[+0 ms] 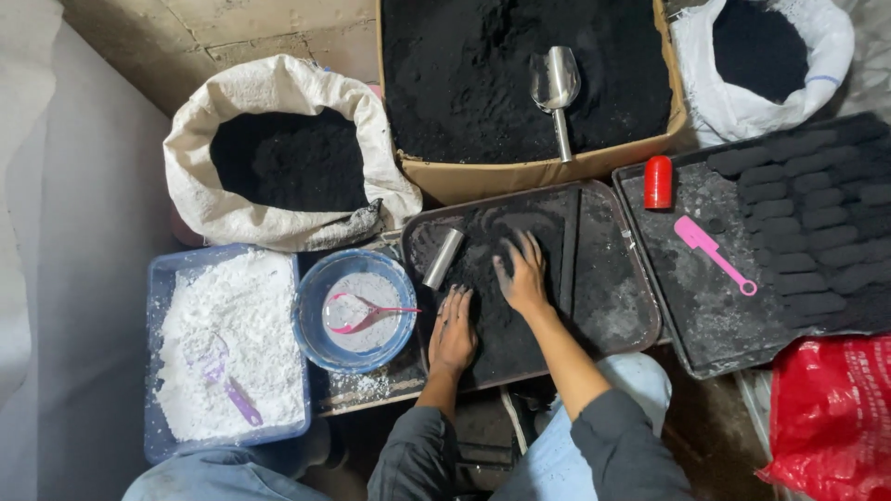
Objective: Manually forming charcoal briquettes by filling a cylindrical mold with powder and compressing it with a tamping rod.
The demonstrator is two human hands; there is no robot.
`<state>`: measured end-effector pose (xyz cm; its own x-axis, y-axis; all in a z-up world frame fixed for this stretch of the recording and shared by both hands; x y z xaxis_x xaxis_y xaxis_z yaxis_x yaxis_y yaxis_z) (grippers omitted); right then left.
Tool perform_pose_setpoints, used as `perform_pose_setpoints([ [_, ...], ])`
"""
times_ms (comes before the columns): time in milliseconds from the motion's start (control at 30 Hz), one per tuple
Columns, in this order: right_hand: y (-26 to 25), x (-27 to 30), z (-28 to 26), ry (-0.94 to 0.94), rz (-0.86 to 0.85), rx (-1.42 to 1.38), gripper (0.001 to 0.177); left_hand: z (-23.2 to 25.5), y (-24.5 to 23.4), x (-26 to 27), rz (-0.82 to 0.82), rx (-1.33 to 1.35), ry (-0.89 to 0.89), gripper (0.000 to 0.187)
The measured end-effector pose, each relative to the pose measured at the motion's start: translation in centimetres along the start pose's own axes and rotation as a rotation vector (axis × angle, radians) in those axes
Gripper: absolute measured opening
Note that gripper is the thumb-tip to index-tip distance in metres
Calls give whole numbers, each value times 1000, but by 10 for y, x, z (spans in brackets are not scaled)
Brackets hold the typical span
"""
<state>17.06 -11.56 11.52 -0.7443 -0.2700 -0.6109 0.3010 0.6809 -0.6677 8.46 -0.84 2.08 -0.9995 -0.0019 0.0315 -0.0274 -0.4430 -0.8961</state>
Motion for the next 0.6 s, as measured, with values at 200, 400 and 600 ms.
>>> perform_pose_setpoints([
  [200,60,22,2,161,-563,39,49,-5,2,-1,-15,-32,-91,62],
  [400,46,50,-45,-201,-397,-131,41,-12,10,-1,13,-40,-129,57],
  [600,49,63,-54,-118,-502,-98,46,-9,2,-2,48,-12,-120,59],
])
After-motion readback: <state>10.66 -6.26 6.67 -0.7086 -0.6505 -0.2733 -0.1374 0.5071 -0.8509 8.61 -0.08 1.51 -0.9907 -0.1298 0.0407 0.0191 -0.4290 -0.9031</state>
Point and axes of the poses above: each hand's wrist, its own x-axis away from the middle knuckle, its own y-axis out of the palm, z = x × y, the point moved 9 cm from there along -x, towards the middle knuckle, and after that the axes turned 8 degrees about -y, right-handed, at the moved point
